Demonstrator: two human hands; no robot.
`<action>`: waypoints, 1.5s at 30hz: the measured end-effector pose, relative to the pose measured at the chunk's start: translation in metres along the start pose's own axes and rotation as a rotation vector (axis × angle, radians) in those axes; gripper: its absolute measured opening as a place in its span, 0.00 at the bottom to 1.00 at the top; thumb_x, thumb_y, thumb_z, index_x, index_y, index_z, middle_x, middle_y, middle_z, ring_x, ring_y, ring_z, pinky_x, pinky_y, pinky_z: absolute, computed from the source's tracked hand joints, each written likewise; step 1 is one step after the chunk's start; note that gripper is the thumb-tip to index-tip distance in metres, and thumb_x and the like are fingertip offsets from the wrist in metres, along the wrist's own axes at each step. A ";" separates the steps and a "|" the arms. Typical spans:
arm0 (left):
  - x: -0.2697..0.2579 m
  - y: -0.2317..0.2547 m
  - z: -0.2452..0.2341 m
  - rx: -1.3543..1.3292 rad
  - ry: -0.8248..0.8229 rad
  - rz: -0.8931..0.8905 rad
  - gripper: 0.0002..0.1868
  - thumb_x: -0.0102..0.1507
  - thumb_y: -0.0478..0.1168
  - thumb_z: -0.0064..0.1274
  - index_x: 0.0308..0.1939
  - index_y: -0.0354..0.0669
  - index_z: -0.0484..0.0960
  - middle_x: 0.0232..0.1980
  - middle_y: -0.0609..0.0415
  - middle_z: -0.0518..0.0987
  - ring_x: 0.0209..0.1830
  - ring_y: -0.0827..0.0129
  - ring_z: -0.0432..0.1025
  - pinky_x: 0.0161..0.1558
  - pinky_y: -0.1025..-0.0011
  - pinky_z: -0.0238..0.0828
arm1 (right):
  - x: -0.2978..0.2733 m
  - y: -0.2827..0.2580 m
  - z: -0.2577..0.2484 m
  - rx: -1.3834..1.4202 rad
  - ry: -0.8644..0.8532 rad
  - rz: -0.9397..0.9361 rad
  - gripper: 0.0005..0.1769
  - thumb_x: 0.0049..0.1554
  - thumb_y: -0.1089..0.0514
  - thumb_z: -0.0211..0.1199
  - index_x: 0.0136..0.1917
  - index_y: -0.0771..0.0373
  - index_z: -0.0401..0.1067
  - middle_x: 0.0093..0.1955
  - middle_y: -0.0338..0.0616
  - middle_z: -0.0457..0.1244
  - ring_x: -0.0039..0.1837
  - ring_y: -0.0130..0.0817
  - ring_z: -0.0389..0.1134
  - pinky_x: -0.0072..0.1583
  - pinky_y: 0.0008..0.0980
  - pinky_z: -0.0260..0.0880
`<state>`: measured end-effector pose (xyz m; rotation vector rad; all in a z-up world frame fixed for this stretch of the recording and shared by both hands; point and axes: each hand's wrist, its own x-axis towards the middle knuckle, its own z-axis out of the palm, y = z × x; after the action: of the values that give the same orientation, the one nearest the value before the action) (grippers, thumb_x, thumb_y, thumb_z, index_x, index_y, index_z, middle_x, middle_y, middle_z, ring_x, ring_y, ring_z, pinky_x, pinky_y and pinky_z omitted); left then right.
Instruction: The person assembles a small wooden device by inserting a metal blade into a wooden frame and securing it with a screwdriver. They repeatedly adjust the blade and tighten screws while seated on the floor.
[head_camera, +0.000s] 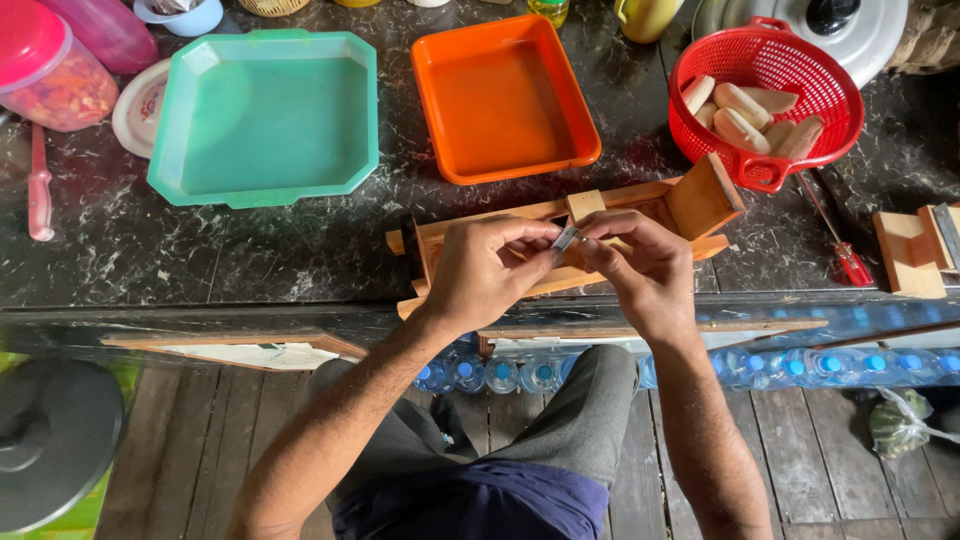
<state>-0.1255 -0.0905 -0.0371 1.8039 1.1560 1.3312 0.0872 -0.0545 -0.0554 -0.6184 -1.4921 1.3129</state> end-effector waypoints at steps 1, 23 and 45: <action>-0.001 0.000 0.001 -0.004 0.007 0.013 0.12 0.63 0.34 0.63 0.50 0.36 0.85 0.47 0.49 0.87 0.43 0.71 0.84 0.45 0.76 0.85 | 0.001 -0.001 0.001 -0.028 -0.011 -0.025 0.06 0.64 0.67 0.63 0.55 0.70 0.73 0.58 0.47 0.68 0.59 0.32 0.70 0.61 0.34 0.75; 0.008 0.005 -0.003 0.082 -0.021 -0.003 0.08 0.62 0.34 0.61 0.44 0.36 0.87 0.36 0.51 0.87 0.34 0.73 0.84 0.38 0.75 0.83 | 0.011 0.000 0.005 -0.219 -0.022 0.070 0.07 0.62 0.68 0.63 0.54 0.73 0.72 0.54 0.47 0.69 0.57 0.32 0.73 0.61 0.32 0.78; 0.037 0.004 -0.007 0.110 -0.071 -0.030 0.07 0.58 0.34 0.65 0.36 0.34 0.87 0.32 0.49 0.87 0.30 0.73 0.83 0.34 0.75 0.80 | 0.047 -0.041 0.003 -0.928 -0.171 -0.317 0.07 0.56 0.65 0.73 0.49 0.66 0.78 0.48 0.43 0.73 0.50 0.31 0.76 0.51 0.30 0.76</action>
<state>-0.1270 -0.0586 -0.0162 1.8888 1.2344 1.1976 0.0774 -0.0268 -0.0007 -0.8026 -2.2301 0.3780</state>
